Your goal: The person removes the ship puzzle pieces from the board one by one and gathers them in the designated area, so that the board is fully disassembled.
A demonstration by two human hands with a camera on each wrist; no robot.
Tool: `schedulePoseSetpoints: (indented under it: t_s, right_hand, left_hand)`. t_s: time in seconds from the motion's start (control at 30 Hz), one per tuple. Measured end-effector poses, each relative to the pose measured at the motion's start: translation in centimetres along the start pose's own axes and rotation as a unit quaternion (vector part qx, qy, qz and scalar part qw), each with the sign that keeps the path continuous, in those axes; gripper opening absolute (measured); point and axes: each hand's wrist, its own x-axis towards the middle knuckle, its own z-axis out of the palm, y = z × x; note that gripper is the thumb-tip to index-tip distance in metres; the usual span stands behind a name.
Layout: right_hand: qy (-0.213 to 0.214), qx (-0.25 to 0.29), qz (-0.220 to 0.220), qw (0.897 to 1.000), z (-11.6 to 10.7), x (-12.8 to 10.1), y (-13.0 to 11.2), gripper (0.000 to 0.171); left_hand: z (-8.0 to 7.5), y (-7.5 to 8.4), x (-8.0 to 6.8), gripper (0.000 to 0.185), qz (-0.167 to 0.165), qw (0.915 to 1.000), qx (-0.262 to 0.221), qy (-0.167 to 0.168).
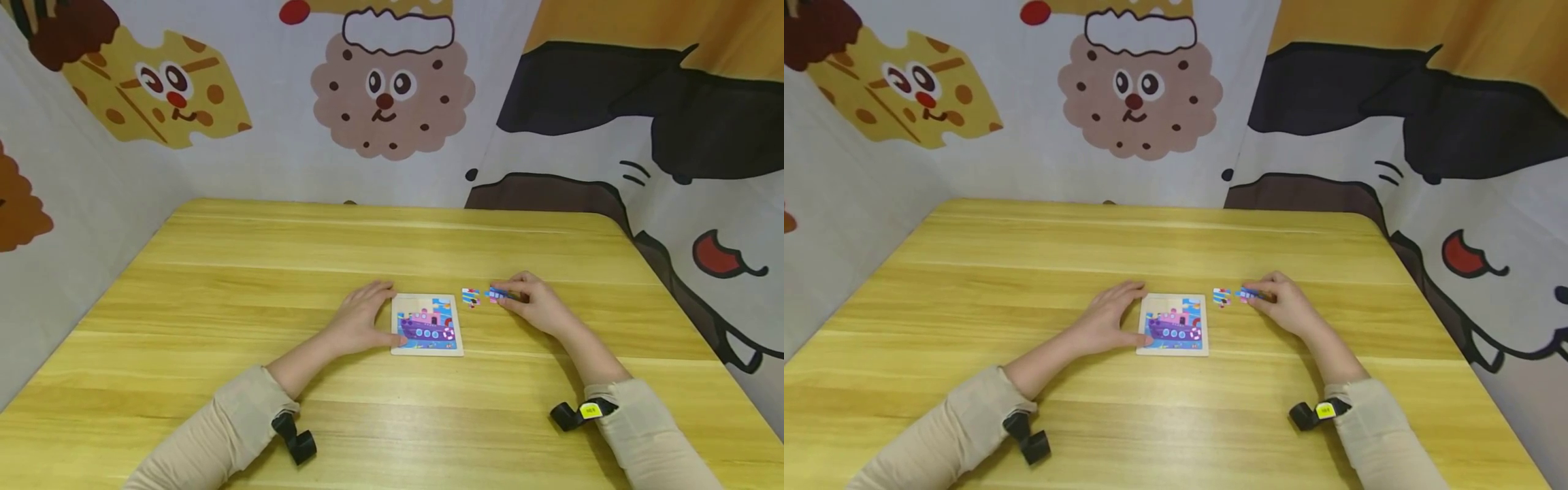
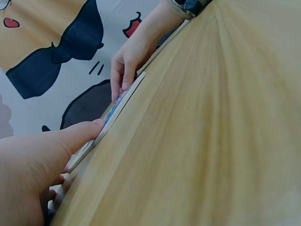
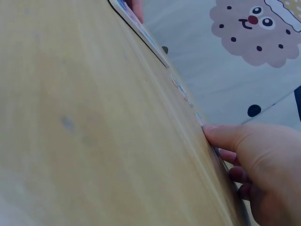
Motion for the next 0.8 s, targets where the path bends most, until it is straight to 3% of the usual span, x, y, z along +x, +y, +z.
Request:
schedulePoseSetpoints:
  t_s: [0.37,0.8]
  right_hand:
    - [-0.007,-0.027,-0.052,0.998,-0.05,-0.12,0.47,0.034]
    - [0.000,-0.013,-0.062,0.998,-0.27,-0.34,0.21,0.035]
  left_hand:
    - [0.03,-0.05,-0.11,0.093,0.001,1.0000,-0.001,0.002]
    - [-0.09,-0.03,-0.16,0.094,0.006,1.0000,-0.003,0.001]
